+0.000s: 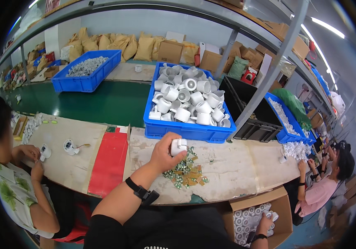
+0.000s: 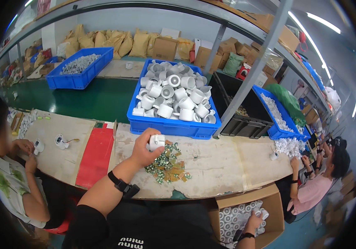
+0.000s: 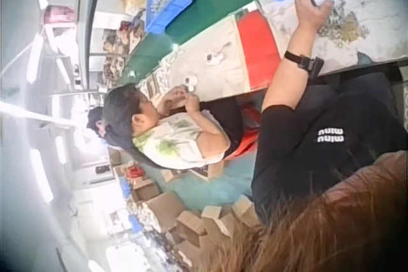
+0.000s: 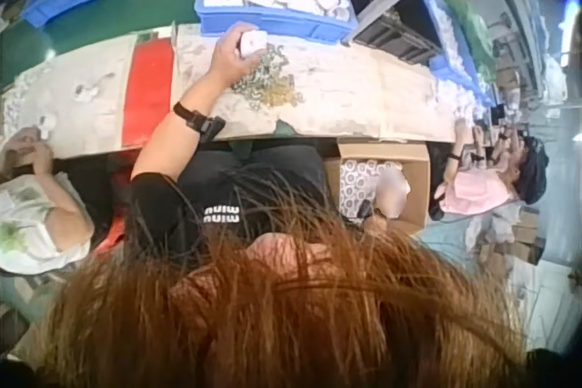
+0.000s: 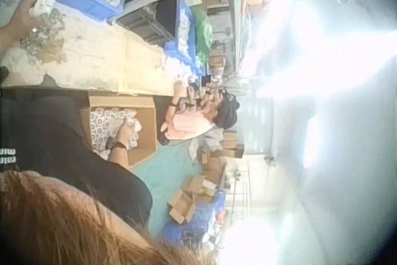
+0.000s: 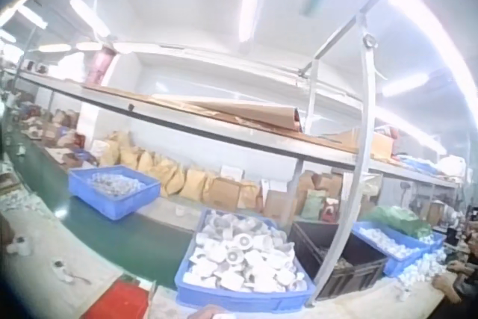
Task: Assembling small electronic or lighting components at a factory workbench.
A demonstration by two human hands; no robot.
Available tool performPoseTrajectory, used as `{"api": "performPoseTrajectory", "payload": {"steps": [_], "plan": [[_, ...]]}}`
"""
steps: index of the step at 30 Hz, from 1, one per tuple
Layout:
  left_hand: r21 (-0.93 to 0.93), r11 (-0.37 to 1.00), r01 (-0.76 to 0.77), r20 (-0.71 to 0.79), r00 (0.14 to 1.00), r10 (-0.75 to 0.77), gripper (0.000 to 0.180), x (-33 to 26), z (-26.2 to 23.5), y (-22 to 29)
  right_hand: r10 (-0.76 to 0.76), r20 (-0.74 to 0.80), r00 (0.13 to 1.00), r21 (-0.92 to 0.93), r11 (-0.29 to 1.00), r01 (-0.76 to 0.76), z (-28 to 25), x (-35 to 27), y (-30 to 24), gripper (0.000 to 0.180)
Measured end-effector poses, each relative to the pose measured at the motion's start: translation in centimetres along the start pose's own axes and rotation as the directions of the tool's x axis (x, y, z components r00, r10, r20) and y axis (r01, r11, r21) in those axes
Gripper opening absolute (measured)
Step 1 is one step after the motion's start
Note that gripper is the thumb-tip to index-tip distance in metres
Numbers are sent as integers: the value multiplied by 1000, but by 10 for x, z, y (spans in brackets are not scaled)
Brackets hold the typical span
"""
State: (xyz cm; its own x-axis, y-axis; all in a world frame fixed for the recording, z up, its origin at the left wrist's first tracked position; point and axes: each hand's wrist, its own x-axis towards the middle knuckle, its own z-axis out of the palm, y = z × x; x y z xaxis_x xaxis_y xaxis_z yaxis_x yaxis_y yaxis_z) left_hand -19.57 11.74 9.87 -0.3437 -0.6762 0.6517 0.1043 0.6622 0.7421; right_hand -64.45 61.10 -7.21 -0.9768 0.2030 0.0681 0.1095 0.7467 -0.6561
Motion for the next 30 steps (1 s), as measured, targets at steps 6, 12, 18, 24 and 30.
{"api": "performPoseTrajectory", "payload": {"steps": [6, 12, 18, 24, 30], "plan": [[86, 991, -105, 128, 987, 93, 49, -16, 5, 11, -600, -364, 713, 486, 531, 694, -34, -57, -193, 61], [172, 980, -101, 83, 993, 87, 45, -7, -1, 0, -936, -352, 15, 412, -140, 900, -23, -217, -424, 64], [278, 958, -71, -87, 991, 99, 46, 1, -18, -7, -986, -26, 163, 891, 51, 451, 63, -360, -544, 59], [-10, 990, 141, -349, 927, -135, 44, 3, -19, -21, -953, 0, 304, 646, 232, 727, 94, -424, -563, 69], [118, 991, 63, -357, 934, -17, 43, 7, -16, -20, -975, -174, 141, 330, 77, 941, 105, -418, -558, 61]]}}
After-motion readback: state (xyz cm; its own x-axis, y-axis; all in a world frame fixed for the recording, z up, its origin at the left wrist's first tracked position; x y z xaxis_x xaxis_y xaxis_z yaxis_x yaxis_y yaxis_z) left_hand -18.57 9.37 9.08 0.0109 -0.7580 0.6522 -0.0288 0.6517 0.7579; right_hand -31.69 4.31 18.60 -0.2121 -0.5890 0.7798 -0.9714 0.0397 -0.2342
